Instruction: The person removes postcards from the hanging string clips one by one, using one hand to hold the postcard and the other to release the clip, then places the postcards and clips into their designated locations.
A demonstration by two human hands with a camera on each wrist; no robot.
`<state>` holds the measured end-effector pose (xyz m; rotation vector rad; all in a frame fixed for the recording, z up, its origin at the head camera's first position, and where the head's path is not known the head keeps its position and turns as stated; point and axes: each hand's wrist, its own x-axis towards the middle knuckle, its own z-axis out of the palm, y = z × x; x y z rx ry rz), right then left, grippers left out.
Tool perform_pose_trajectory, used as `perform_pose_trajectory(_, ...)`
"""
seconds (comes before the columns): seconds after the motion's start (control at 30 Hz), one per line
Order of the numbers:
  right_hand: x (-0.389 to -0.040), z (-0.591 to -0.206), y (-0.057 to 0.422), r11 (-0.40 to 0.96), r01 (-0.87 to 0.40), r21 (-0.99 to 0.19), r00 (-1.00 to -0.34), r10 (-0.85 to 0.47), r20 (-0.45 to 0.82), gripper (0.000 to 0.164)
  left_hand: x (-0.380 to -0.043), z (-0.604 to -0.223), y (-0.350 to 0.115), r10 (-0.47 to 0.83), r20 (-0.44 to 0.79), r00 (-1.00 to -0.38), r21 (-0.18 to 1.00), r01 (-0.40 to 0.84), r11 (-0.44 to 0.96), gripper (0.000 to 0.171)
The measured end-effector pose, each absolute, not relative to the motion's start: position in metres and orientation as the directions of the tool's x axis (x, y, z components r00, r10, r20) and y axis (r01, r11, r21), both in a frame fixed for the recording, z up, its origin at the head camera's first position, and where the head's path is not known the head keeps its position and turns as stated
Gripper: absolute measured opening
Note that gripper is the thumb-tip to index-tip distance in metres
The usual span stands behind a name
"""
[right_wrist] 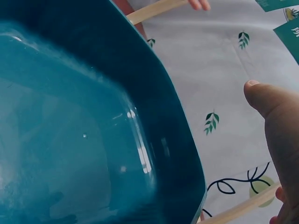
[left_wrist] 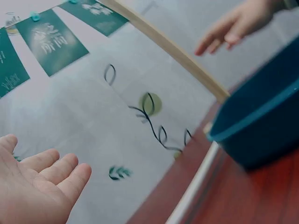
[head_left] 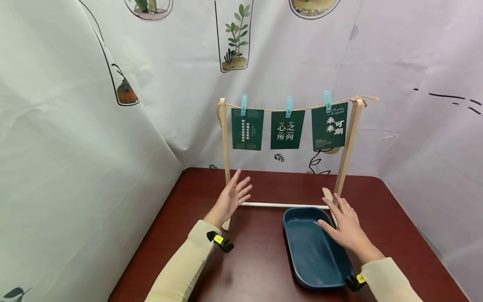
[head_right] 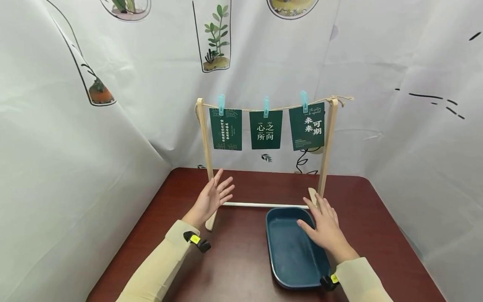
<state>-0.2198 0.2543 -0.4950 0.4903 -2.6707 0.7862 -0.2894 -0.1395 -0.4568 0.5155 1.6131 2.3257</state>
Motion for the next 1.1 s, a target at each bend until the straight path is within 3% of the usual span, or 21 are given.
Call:
perform_pose_trajectory(0.23, -0.218, -0.498, 0.256, 0.783, -0.400, -0.476, -0.897, -0.228, 0.379, 0.074, -0.306, -0.438, -0.120, 0.350, 0.192, -0.917, 0.849, -0.023, -0.527, 0.058)
perform_pose_trajectory(0.8, -0.219, -0.495, 0.250, 0.797, -0.399, -0.454, -0.895, -0.230, 0.383, 0.075, -0.320, -0.415, -0.115, 0.258, 0.321, -0.911, 0.779, 0.100, -0.619, 0.059)
perform_pose_trajectory(1.1, -0.219, -0.497, 0.251, 0.790, -0.398, -0.467, -0.899, -0.233, 0.371, 0.074, -0.322, -0.414, -0.118, 0.251, 0.280, -0.927, 0.745, 0.046, -0.665, 0.059)
